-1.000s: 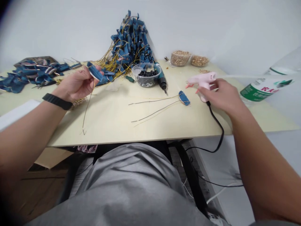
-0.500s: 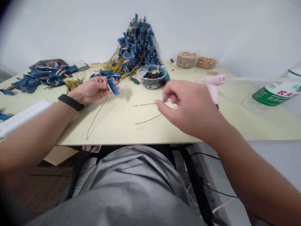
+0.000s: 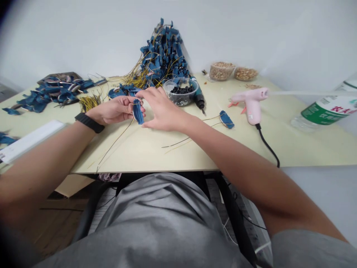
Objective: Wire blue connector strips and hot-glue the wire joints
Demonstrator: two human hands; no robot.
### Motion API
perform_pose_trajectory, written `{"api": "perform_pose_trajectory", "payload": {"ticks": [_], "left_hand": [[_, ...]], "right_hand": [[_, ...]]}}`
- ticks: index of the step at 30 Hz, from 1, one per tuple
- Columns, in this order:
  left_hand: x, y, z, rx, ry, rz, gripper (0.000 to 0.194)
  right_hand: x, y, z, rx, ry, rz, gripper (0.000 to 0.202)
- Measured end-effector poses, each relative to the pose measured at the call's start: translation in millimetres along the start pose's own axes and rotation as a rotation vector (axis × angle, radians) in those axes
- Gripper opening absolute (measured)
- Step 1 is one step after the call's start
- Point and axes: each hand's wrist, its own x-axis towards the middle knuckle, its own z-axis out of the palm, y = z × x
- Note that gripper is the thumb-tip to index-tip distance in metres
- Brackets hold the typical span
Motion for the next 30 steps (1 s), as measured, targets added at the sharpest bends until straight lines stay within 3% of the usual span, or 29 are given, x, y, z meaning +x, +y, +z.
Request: {"api": "perform_pose_trajectory", "payload": {"ticks": [4, 9, 17, 21, 27, 30], "left_hand": [[1.1, -2.7, 4.1, -0.018, -0.031, -0.007, 0.061], [0.4, -6.6, 4.3, 0.016, -0.006, -0.007, 0.055], [-0.1, -7.8, 9.6, -0.087, -0.051, -0.019, 0.05], [1.3, -8.9, 10.7, -0.124, -0.091, -0.038, 0.062], [-5.0, -1.3, 16.3, 0.005, 0.037, -0.028, 0.054], [-13.3, 11.0, 23.4, 0.145, 0.235, 0.102, 0.045]], "right_hand": [[-3.2, -4.6, 0.4, 0.028, -0.015, 0.008, 0.092], [-5.3, -9.6, 3.5, 0.04, -0.013, -0.018, 0.099], [-6.7, -11.0, 10.5, 0.062, 0.047, -0.01, 0.085], [-7.6, -5.9, 12.0, 0.049, 0.05, 0.017, 0.082], [-10.2, 1.8, 7.6, 0.019, 0.009, 0.078, 0.08], [-12.0, 3.1, 4.1, 0.012, -0.033, 0.124, 0.081]]}}
